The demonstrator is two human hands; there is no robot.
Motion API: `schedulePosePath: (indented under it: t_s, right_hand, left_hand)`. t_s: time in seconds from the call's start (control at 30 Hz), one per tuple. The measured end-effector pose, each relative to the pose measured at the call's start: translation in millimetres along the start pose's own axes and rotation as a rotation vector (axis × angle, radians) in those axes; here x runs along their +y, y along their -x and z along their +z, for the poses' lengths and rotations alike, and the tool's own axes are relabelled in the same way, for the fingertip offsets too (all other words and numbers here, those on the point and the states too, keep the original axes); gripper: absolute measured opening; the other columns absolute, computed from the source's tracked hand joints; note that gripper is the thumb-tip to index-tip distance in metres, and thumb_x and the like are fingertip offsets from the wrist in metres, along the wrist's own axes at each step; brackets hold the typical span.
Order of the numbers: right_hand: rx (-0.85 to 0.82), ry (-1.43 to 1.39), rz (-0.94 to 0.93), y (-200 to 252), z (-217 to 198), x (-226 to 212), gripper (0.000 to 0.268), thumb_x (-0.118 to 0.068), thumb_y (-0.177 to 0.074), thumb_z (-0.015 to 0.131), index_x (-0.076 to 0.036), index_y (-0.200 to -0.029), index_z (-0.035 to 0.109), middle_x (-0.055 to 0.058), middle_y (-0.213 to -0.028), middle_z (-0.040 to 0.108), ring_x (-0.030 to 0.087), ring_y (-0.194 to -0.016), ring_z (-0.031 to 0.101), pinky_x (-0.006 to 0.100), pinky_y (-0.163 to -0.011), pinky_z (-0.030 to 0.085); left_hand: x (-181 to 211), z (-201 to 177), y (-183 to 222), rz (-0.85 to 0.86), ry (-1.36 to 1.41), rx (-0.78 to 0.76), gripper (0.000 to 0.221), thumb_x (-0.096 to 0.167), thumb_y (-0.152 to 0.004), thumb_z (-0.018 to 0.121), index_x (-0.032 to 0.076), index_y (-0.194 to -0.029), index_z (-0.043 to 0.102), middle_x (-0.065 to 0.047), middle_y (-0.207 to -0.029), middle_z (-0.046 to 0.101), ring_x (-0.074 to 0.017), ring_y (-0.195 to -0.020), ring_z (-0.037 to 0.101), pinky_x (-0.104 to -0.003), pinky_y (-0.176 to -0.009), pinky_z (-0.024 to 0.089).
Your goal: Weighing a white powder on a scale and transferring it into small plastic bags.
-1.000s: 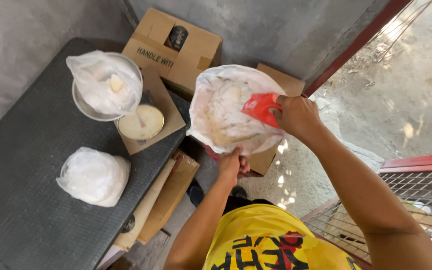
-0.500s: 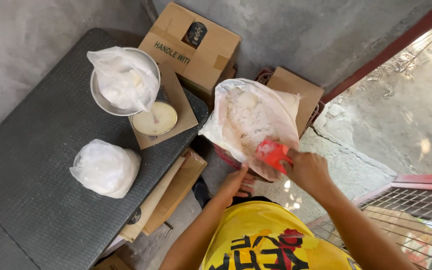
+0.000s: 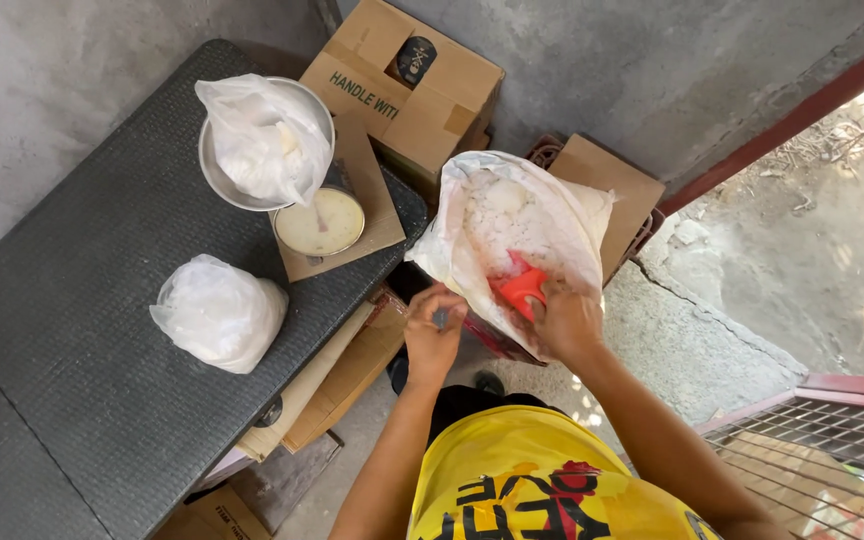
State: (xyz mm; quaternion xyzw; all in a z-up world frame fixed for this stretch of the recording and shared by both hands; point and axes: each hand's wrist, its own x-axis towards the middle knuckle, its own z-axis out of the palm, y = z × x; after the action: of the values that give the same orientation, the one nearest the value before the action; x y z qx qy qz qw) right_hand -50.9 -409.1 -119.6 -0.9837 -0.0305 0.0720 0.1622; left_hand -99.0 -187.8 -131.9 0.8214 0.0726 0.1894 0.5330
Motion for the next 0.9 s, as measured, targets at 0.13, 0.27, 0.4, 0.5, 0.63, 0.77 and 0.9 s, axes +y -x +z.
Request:
schedulePosePath:
  t_s: [0.13,0.27,0.4,0.5,0.63,0.77,0.9]
  right_hand:
    - [0.009,0.0,-0.041,5,-1,5,0.034,-0.04,-0.095,0.065,-0.01,-0.11,0.069,0.02,-0.079,0.072,0.04,-0.077,0.071,0.053,-0.079,0.055]
    - [0.197,-0.1,-0.098,21,-23,19,0.03,-0.04,-0.09,0.07,-0.012,-0.102,0.072,0.018,-0.083,0.073,0.041,-0.075,0.07,0.052,-0.066,0.055]
    - [0.175,-0.185,-0.065,30,-50,28,0.033,-0.043,-0.093,0.069,-0.012,-0.103,0.073,0.02,-0.077,0.072,0.041,-0.072,0.07,0.05,-0.065,0.055]
    - [0.226,-0.223,-0.081,27,-75,21,0.034,-0.042,-0.092,0.073,-0.01,-0.104,0.075,0.02,-0.075,0.071,0.04,-0.069,0.069,0.047,-0.063,0.054]
    - [0.217,-0.344,-0.032,19,-119,-10,0.031,-0.036,-0.091,0.076,-0.009,-0.106,0.076,0.017,-0.07,0.069,0.028,-0.057,0.066,0.039,-0.059,0.052]
    - [0.24,-0.509,-0.14,-10,-155,-53,0.027,-0.03,-0.094,0.078,-0.006,-0.106,0.075,0.008,-0.071,0.069,0.01,-0.058,0.056,0.029,-0.056,0.047]
    - [0.263,-0.505,-0.25,-37,-184,-113,0.027,-0.027,-0.093,0.08,-0.005,-0.108,0.076,0.006,-0.069,0.067,0.005,-0.061,0.05,0.028,-0.056,0.045]
  left_hand:
    - [27,-9,2,-0.082,0.065,-0.005,0.047,0.011,-0.075,0.083,0.006,-0.119,0.068,-0.017,-0.126,0.062,-0.0302,-0.11,0.064,-0.04,-0.096,0.052]
    - [-20,-9,13,-0.049,-0.063,-0.002,0.024,0.017,-0.087,0.086,0.013,-0.108,0.076,-0.015,-0.135,0.071,-0.0291,-0.121,0.071,-0.039,-0.103,0.056]
    - [36,-45,-11,0.038,-0.123,0.097,0.074,0.021,-0.078,0.088,0.012,-0.145,0.056,-0.028,-0.153,0.044,-0.0418,-0.138,0.05,-0.047,-0.105,0.048]
    - [59,-73,-31,-0.015,-0.055,0.201,0.073,0.023,-0.084,0.084,0.014,-0.148,0.051,-0.028,-0.158,0.036,-0.0446,-0.141,0.046,-0.047,-0.104,0.047]
    - [57,-117,-73,0.13,-0.122,0.358,0.064,0.018,-0.092,0.079,0.012,-0.15,0.053,-0.029,-0.162,0.033,-0.0485,-0.148,0.04,-0.051,-0.113,0.042]
    - [33,-146,-135,0.177,-0.345,0.418,0.047,0.02,-0.096,0.075,0.024,-0.141,0.064,-0.021,-0.164,0.036,-0.0403,-0.153,0.038,-0.052,-0.123,0.037]
    - [58,-151,-193,-0.036,-0.734,0.049,0.027,0.034,-0.097,0.068,0.034,-0.124,0.072,-0.019,-0.165,0.025,-0.0425,-0.157,0.012,-0.064,-0.121,0.015]
